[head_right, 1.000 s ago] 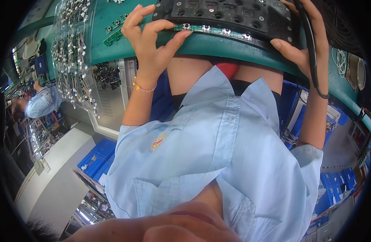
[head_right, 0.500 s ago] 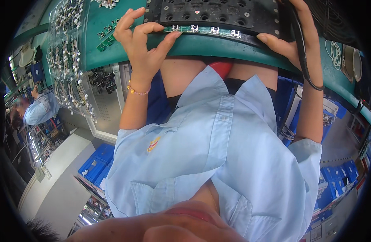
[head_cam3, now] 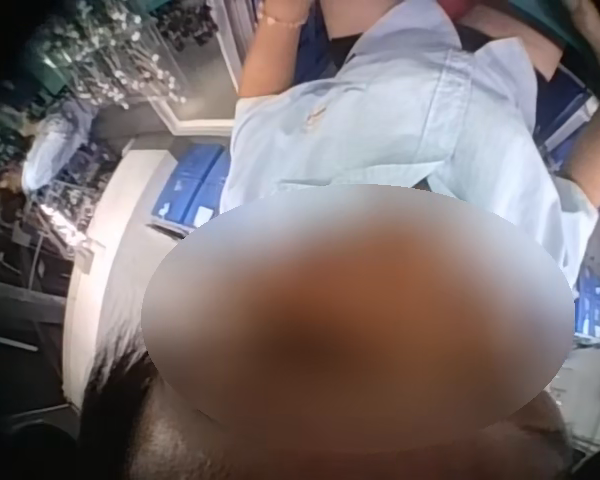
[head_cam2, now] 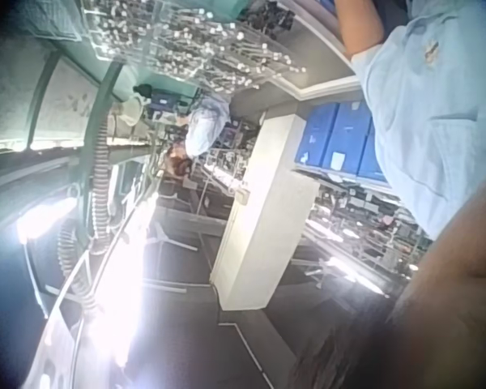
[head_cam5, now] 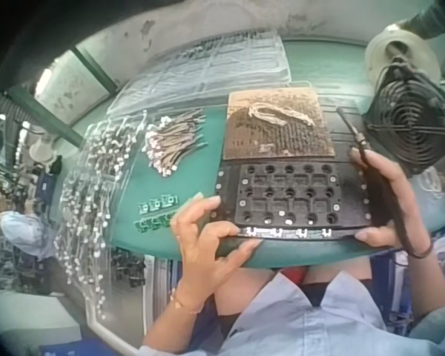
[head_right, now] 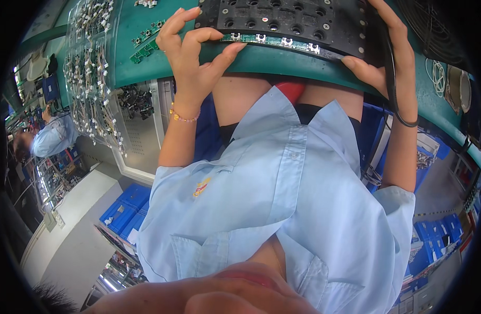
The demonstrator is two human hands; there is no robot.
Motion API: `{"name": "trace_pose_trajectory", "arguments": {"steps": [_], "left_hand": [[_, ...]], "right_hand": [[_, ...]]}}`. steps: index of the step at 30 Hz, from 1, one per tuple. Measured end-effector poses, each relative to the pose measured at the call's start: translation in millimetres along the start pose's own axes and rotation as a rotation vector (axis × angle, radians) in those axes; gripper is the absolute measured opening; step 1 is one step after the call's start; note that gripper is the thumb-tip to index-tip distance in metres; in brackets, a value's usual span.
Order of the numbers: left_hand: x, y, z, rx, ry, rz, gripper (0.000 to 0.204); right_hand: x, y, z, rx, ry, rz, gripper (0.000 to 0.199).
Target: The person places a circuit board onto a fixture, positions wire leads onto the board, and solders the connections using a soldering iron.
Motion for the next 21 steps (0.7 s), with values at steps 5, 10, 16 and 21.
{"name": "trace_pose_trajectory", "arguments": {"steps": [5, 10, 16, 21], "left_hand": [[4, 3, 4, -0.026, 0.025, -0.018, 0.033], [1, 17, 6, -0.009, 0.084, -0.101, 0.038], [11, 25, 25, 0.078, 0.279, -0.260, 0.023], [-7, 46, 61, 0.064, 0.319, -0.168, 0.012]], "right_hand": [[7, 2, -8, 0.040, -0.012, -0.053, 0.079], [11, 16, 5, -0.022, 0.024, -0.174, 0.069], [18, 18, 0, 0.034, -0.146, -0.173, 0.055], [27, 22, -12, 0.006, -0.164, -0.215, 0.049]]}}
Point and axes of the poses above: each hand's wrist, its own x-axis away from the middle knuckle, its own y-axis out of the back of the hand, z = x × y, the point moved 10 cm from there along -x, towards the middle knuckle, and after that the axes turned 12 degrees about z, right-handed, at the moved point
